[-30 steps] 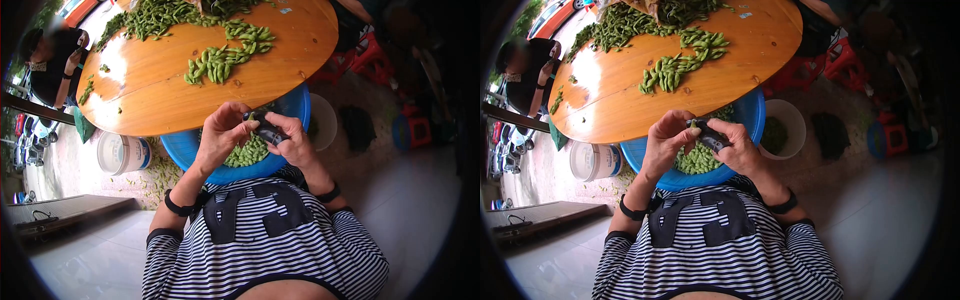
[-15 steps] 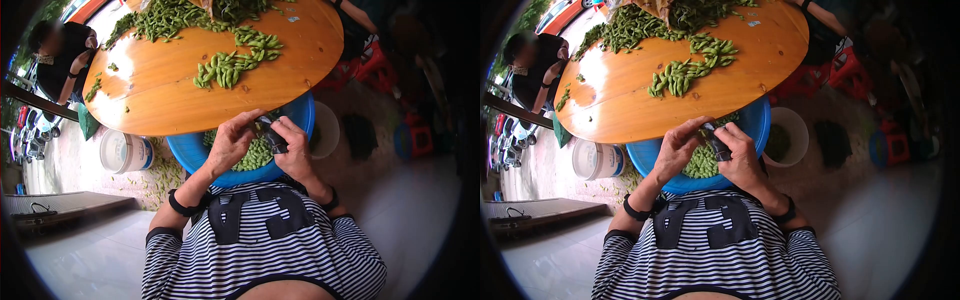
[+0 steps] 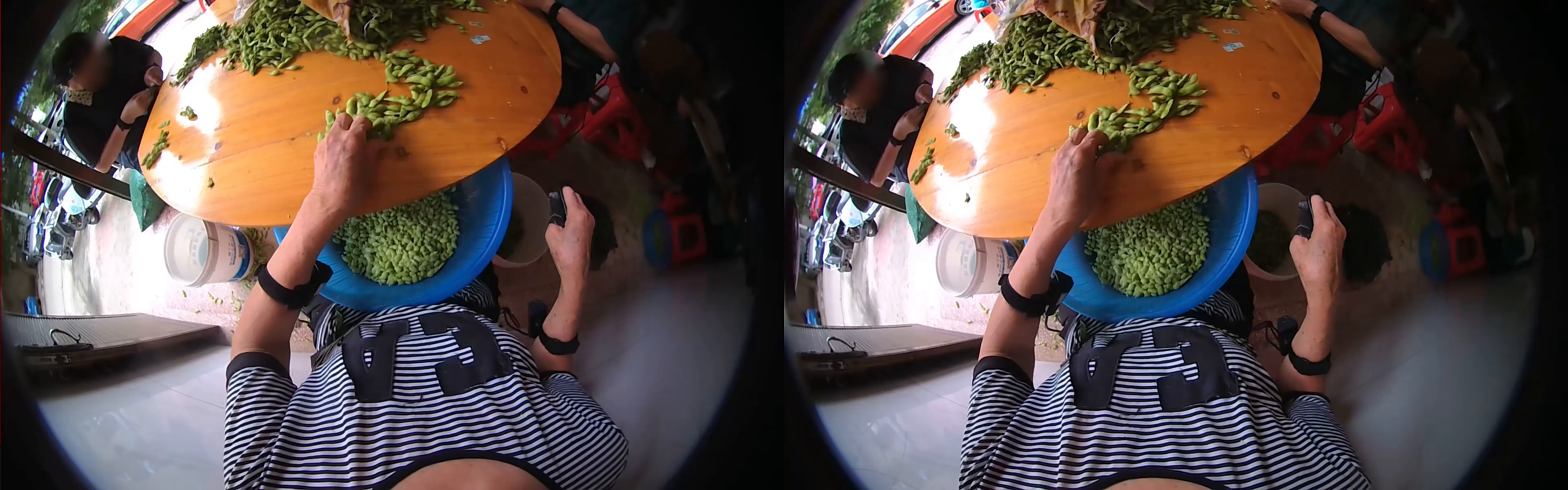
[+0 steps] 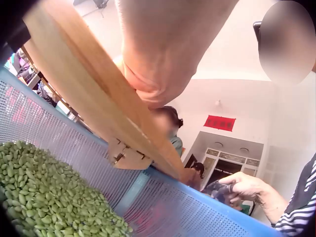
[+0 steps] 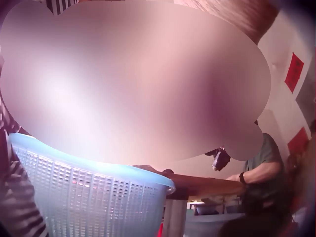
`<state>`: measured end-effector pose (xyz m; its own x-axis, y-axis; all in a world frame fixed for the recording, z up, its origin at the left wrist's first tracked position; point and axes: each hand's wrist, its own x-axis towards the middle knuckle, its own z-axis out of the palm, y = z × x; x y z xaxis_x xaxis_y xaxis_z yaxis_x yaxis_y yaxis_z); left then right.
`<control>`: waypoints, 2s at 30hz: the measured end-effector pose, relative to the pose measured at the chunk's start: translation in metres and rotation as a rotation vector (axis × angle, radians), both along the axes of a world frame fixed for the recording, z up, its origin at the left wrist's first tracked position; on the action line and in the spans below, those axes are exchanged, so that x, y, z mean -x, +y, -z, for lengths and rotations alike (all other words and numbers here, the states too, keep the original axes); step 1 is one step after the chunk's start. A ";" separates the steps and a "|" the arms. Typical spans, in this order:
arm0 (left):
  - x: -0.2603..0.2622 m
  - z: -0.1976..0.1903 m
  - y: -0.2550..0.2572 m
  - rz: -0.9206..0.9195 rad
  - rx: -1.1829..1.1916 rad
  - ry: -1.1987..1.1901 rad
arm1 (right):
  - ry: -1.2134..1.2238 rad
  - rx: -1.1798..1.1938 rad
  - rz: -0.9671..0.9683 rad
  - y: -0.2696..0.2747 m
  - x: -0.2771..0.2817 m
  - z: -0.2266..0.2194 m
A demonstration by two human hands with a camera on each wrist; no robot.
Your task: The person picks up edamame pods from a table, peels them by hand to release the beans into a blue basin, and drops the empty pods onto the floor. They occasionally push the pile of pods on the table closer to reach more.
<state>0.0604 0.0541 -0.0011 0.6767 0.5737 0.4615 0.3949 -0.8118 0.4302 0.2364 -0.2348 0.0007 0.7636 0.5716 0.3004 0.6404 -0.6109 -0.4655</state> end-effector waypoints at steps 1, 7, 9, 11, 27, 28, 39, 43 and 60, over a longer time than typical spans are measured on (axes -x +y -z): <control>0.002 0.001 0.002 0.003 -0.002 0.003 | -0.010 -0.047 -0.033 0.005 0.006 -0.004; 0.019 0.006 0.010 -0.004 0.098 -0.164 | 0.199 -0.280 -0.381 0.044 0.033 -0.013; 0.021 0.000 0.000 0.035 0.124 -0.225 | 0.370 -0.320 -0.508 0.059 0.045 -0.014; 0.024 -0.006 -0.016 0.074 0.156 -0.289 | 0.494 -0.332 -0.556 0.074 0.058 -0.016; 0.034 -0.012 -0.075 0.281 1.300 -0.279 | 0.986 -0.451 -0.665 0.076 0.073 -0.005; 0.034 -0.012 -0.076 0.265 1.279 -0.278 | 0.987 -0.450 -0.664 0.076 0.074 -0.008; 0.039 -0.004 -0.069 0.518 1.705 -0.332 | 1.608 -0.741 -0.852 0.074 0.062 0.011; 0.031 -0.002 -0.086 0.411 1.332 -0.366 | 1.374 -0.575 -0.761 0.074 0.069 0.002; 0.029 0.000 -0.081 0.373 1.665 -0.396 | 0.137 -0.369 -0.546 0.081 0.103 0.001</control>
<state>0.0310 -0.0268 -0.0009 0.8731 0.4188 -0.2497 -0.0190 0.5410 0.8408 0.1333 -0.1536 0.0001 0.4397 0.7647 0.4711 0.7323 -0.0016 -0.6810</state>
